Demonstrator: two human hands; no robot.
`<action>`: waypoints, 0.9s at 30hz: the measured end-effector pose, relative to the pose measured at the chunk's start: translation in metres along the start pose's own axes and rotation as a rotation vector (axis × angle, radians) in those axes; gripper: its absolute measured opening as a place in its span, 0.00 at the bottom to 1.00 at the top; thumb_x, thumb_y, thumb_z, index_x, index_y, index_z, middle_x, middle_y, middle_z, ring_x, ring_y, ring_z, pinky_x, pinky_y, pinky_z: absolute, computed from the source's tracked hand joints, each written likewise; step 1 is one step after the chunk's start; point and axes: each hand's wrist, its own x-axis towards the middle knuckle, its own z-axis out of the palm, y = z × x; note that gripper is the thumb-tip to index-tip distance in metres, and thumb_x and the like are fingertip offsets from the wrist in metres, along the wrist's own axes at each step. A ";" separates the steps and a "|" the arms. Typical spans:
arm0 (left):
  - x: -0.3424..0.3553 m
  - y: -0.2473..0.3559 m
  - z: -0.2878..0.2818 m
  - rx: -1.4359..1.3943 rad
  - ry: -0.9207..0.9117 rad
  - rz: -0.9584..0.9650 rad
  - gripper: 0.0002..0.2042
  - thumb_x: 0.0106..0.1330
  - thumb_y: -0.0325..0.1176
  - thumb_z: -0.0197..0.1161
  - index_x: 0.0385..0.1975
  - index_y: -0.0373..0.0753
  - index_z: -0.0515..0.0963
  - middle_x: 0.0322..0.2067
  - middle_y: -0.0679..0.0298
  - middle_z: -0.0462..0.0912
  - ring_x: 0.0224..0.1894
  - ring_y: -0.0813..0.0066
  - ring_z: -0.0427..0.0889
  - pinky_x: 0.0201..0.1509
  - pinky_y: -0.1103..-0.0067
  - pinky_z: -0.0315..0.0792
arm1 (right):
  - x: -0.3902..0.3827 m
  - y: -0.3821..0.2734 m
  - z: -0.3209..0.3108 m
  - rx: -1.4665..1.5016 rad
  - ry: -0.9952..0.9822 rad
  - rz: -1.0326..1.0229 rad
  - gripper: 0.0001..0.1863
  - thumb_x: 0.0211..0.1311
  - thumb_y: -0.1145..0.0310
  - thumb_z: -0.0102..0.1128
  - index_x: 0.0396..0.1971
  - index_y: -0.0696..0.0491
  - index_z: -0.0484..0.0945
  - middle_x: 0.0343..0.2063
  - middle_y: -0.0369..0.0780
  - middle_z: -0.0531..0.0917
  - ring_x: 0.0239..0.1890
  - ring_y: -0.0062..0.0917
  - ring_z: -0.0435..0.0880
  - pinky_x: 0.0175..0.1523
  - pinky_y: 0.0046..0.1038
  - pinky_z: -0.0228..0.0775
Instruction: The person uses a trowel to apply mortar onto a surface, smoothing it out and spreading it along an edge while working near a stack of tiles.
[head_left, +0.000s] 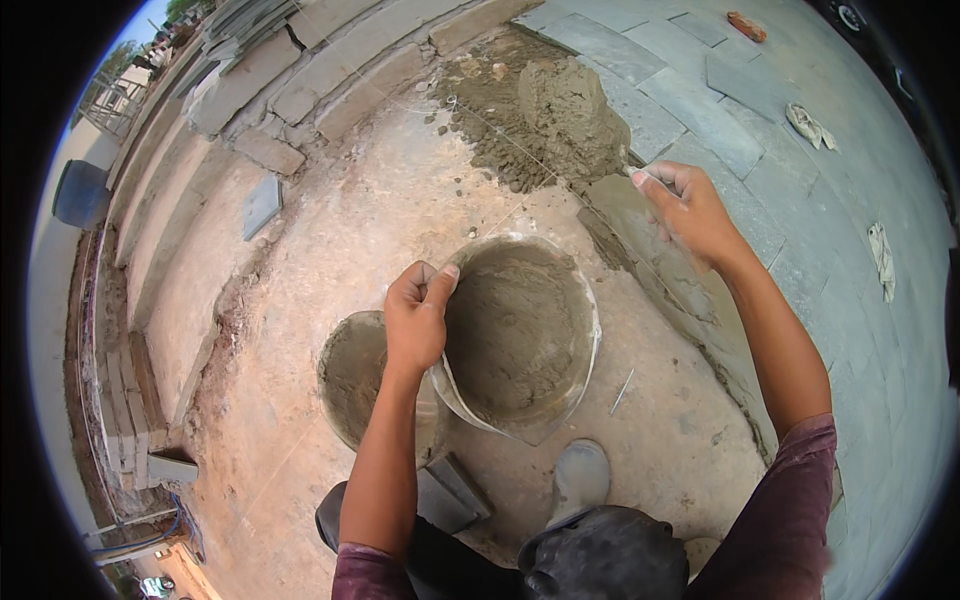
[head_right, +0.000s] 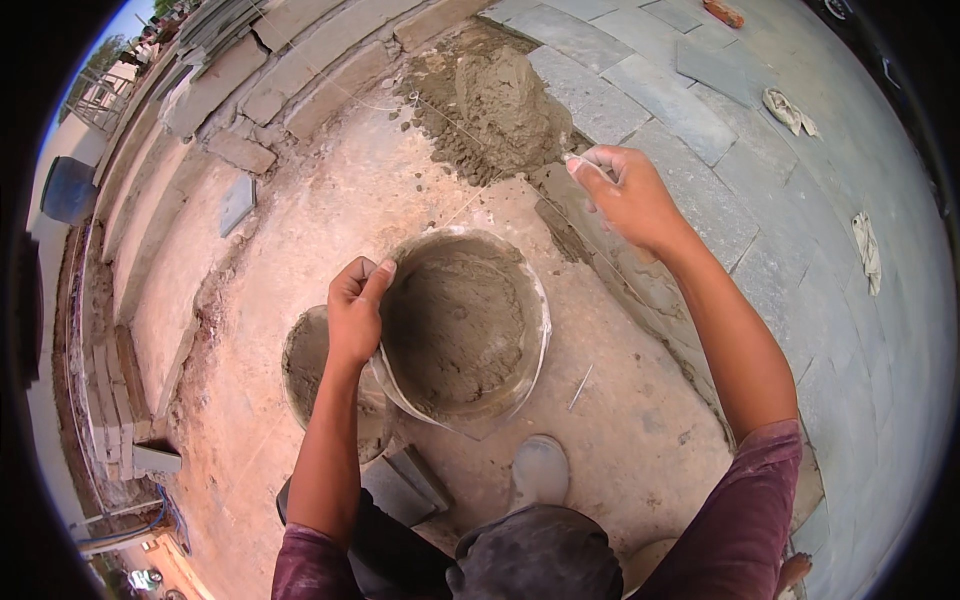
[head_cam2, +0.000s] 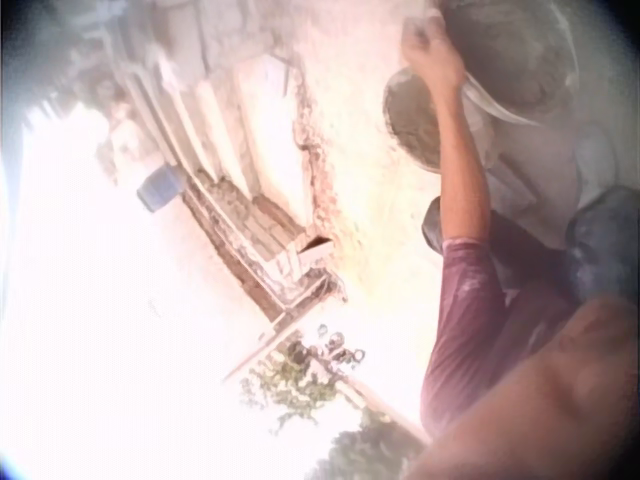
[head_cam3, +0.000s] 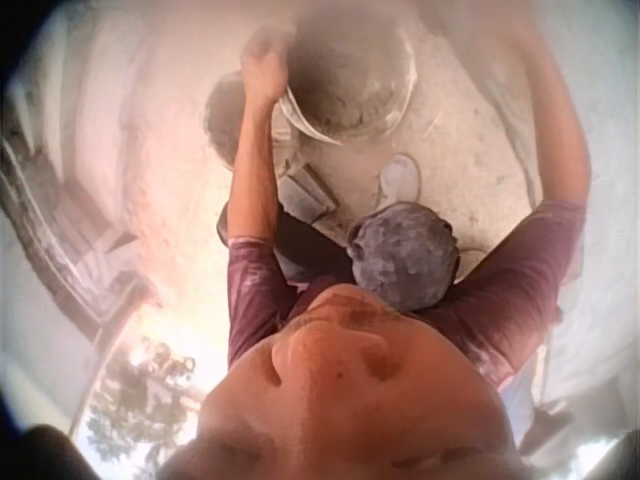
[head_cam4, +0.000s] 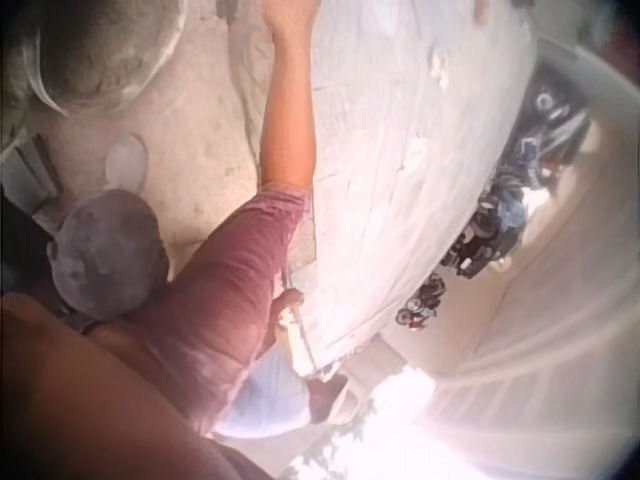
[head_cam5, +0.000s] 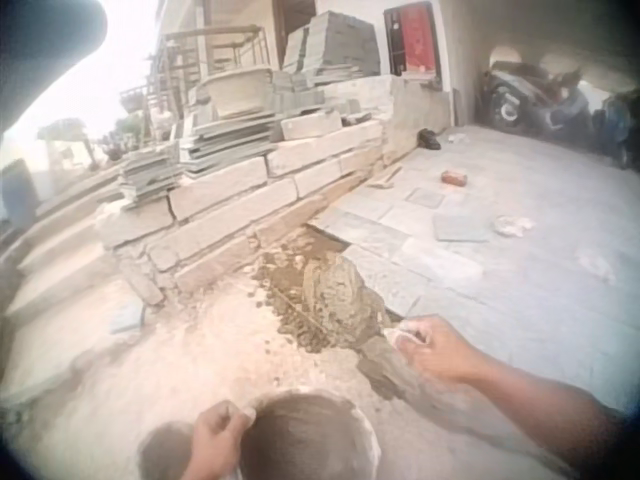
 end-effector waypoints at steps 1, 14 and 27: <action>0.000 0.008 0.004 0.023 -0.003 0.006 0.19 0.73 0.35 0.62 0.18 0.42 0.65 0.18 0.79 0.60 0.22 0.89 0.54 0.25 0.80 0.50 | 0.021 0.009 0.000 -0.020 0.072 -0.033 0.23 0.69 0.52 0.60 0.48 0.59 0.82 0.23 0.41 0.80 0.27 0.25 0.80 0.35 0.34 0.73; -0.006 0.018 0.015 0.044 -0.004 -0.039 0.19 0.70 0.35 0.65 0.18 0.38 0.66 0.16 0.73 0.63 0.22 0.85 0.59 0.24 0.78 0.56 | 0.136 0.040 0.057 -0.815 0.390 -0.153 0.16 0.71 0.58 0.55 0.50 0.52 0.81 0.36 0.50 0.86 0.41 0.47 0.86 0.47 0.47 0.76; 0.004 0.004 0.005 0.068 -0.032 0.013 0.19 0.72 0.37 0.64 0.18 0.41 0.67 0.17 0.78 0.62 0.22 0.88 0.56 0.24 0.81 0.52 | -0.104 0.049 0.006 -0.953 0.012 -0.742 0.15 0.64 0.59 0.65 0.46 0.51 0.83 0.24 0.44 0.81 0.28 0.38 0.84 0.32 0.35 0.75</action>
